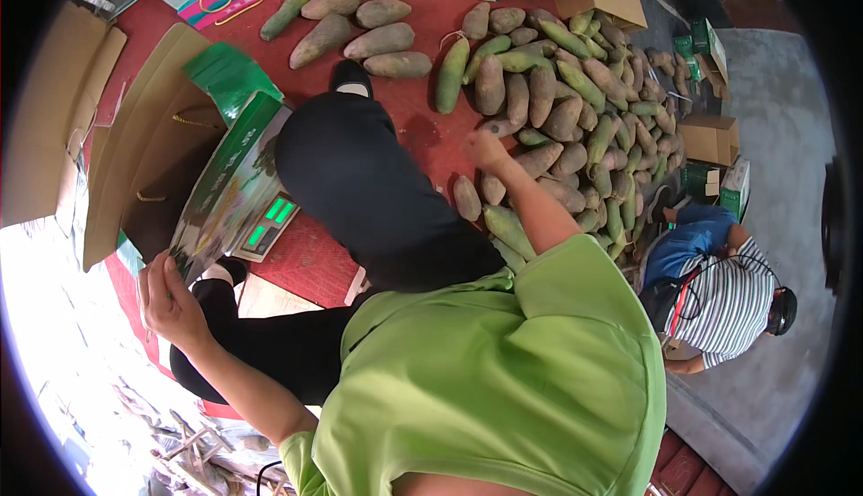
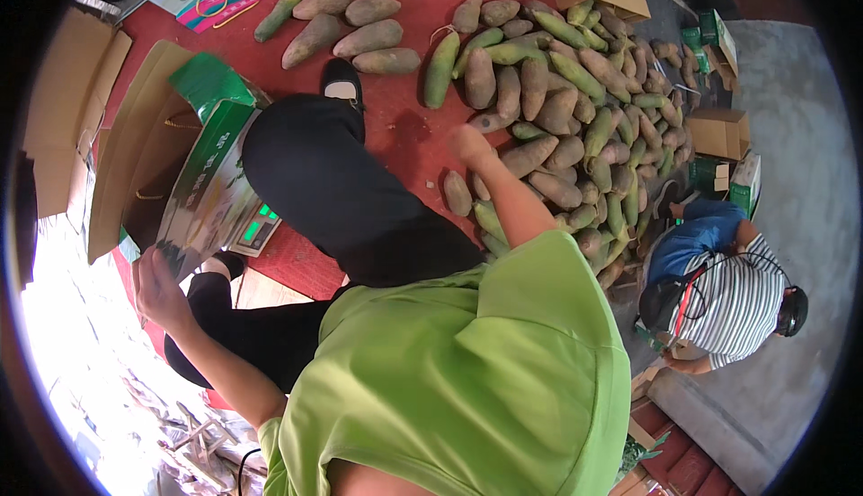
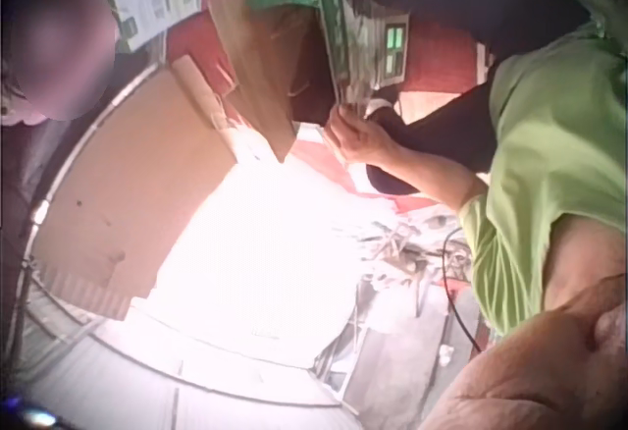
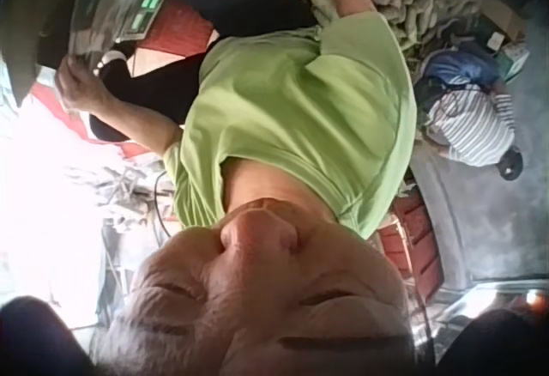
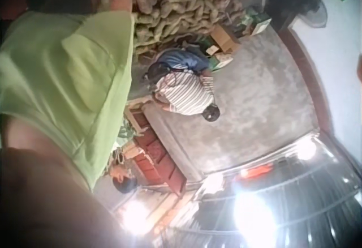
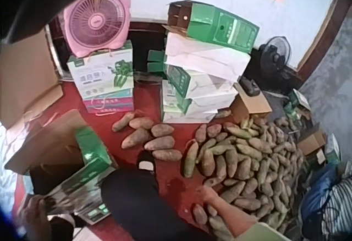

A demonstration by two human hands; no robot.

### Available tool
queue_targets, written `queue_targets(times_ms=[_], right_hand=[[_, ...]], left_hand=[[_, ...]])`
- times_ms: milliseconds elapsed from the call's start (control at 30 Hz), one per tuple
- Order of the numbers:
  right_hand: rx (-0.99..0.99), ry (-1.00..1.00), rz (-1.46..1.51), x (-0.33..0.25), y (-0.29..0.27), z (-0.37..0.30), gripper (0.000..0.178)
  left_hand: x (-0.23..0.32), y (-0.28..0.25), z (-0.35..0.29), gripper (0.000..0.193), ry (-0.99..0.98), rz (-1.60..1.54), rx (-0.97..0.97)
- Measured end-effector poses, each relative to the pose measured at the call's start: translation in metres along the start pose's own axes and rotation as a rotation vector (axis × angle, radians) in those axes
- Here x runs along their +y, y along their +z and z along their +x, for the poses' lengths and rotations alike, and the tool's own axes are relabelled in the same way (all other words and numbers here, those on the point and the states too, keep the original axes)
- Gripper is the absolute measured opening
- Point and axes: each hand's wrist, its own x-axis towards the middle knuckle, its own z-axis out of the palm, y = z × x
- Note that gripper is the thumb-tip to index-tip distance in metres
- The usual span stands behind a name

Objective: The recorder is weighing and sorting green radishes into cardboard boxes.

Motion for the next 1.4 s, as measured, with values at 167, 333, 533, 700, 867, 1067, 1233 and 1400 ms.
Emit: queue_targets(times_ms=[167, 333, 533, 700, 867, 1067, 1233, 1400], right_hand=[[-0.072, 0.196, -0.012, 0.024, 0.042, -0.038, 0.028], [-0.204, 0.409, -0.209, -0.014, 0.044, -0.049, 0.042], [-0.263, 0.336, -0.300, 0.028, 0.098, -0.047, 0.048], [-0.346, 0.322, -0.214, -0.004, 0.100, -0.044, 0.063], [-0.272, 0.512, 0.109, 0.066, 0.178, -0.041, 0.062], [-0.237, 0.524, 0.097, -0.034, 0.064, -0.039, 0.040], [0.202, -0.151, 0.689, -0.058, 0.010, 0.020, 0.048], [0.336, -0.344, 0.854, -0.176, -0.138, 0.033, 0.055]], left_hand=[[0.000, 0.003, 0.000, 0.011, -0.004, 0.028, 0.000], [-0.003, -0.001, -0.004, 0.011, -0.016, 0.049, -0.005], [0.009, -0.003, 0.000, 0.007, -0.023, -0.045, -0.014], [0.010, -0.015, -0.003, 0.008, 0.017, 0.014, 0.016], [0.009, -0.006, 0.006, 0.010, 0.064, -0.020, 0.018], [0.011, -0.004, 0.014, 0.013, 0.081, -0.033, 0.007], [0.006, -0.018, 0.003, 0.014, 0.019, 0.002, 0.011], [0.010, -0.015, 0.006, 0.014, 0.003, -0.012, 0.001]])
